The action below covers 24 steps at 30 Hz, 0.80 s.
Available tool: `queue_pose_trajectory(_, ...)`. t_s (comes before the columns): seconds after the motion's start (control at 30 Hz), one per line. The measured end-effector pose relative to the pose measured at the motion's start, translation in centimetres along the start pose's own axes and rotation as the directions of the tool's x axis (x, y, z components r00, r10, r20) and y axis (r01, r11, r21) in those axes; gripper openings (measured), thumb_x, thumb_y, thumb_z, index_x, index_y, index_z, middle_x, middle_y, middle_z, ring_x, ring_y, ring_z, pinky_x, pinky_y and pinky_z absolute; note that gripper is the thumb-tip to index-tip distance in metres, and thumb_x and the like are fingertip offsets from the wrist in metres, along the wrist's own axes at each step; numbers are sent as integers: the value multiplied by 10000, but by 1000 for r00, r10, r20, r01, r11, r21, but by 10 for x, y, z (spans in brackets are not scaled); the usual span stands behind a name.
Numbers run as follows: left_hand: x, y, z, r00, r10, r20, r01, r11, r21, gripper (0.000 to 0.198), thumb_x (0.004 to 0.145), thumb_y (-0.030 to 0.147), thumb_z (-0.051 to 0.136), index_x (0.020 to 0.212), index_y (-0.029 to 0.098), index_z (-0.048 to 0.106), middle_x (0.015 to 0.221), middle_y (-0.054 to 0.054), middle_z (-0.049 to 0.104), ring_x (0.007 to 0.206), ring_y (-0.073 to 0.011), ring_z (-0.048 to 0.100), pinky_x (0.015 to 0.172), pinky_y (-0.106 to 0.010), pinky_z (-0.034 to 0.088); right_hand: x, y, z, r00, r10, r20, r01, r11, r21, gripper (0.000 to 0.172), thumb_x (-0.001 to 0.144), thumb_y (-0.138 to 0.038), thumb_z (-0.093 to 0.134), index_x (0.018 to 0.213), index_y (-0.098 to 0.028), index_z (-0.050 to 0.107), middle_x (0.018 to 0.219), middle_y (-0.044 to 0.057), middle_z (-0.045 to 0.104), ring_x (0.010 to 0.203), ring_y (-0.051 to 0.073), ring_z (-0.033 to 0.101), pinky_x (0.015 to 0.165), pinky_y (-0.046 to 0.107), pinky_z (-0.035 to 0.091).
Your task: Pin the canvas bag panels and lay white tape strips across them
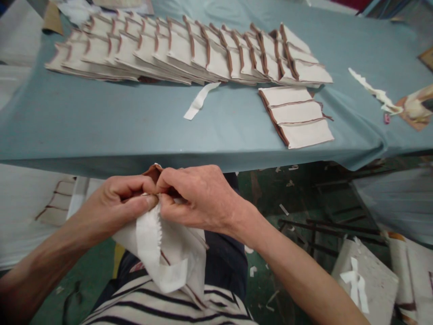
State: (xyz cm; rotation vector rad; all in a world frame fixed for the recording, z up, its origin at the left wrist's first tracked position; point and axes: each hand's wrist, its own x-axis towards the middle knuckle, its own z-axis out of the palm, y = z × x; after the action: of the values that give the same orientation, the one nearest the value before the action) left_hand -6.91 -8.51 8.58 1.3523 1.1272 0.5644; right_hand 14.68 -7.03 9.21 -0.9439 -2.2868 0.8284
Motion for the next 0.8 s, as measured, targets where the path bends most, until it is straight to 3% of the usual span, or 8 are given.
queue_pose_trajectory(0.13, 2, -5, 1, 1000, 4, -7, -4, 1000, 13, 221, 809, 337, 656, 673, 162, 671, 608, 57, 532, 532, -85, 434, 460, -171, 321, -1, 3, 3, 1000, 6, -2, -7, 1000, -29, 112, 881, -141, 535, 835, -202, 618, 700, -30, 657, 576, 96, 486, 604, 243, 318)
queue_pose_trajectory(0.3, -3, -3, 4, 995, 75, -62, -62, 981, 182, 285, 870, 333, 646, 641, 166, 675, 633, 50, 552, 562, -88, 460, 474, -165, 329, -5, 4, 1, 998, 60, 35, -61, 998, 19, 81, 887, -152, 553, 868, -207, 609, 709, -45, 650, 583, 93, 492, 607, 233, 320)
queue_pose_trajectory(0.47, -14, 5, -4, 994, 106, -3, -101, 953, 287, 272, 916, 357, 658, 734, 180, 755, 647, 49, 645, 554, -95, 518, 478, -164, 355, -7, -1, -5, 994, 84, 74, -90, 992, 85, 79, 899, -170, 581, 943, -201, 639, 731, -56, 654, 603, 90, 530, 629, 227, 352)
queue_pose_trajectory(0.63, -24, 12, -14, 996, 63, 68, -78, 969, 235, 318, 989, 380, 564, 850, 198, 784, 747, 42, 735, 646, -125, 630, 563, -170, 450, -7, -3, -6, 999, 10, 50, -12, 999, 44, 72, 908, -189, 612, 967, -202, 651, 763, -46, 697, 609, 88, 556, 626, 231, 359)
queue_pose_trajectory(0.7, -25, 12, -15, 997, 48, 62, -61, 972, 227, 273, 957, 353, 585, 844, 198, 780, 740, 49, 723, 647, -125, 622, 564, -171, 456, -6, -3, -6, 999, -42, 24, 42, 999, 9, 36, 951, -218, 628, 959, -200, 658, 761, -40, 715, 603, 85, 571, 609, 230, 351)
queue_pose_trajectory(0.8, -23, 10, -12, 996, 75, 58, -87, 965, 247, 238, 927, 321, 605, 813, 195, 771, 700, 51, 692, 608, -122, 595, 521, -174, 435, -6, -3, -6, 992, -124, 3, 124, 987, -103, 120, 1029, -266, 626, 955, -194, 687, 812, -6, 779, 655, 98, 648, 605, 232, 367)
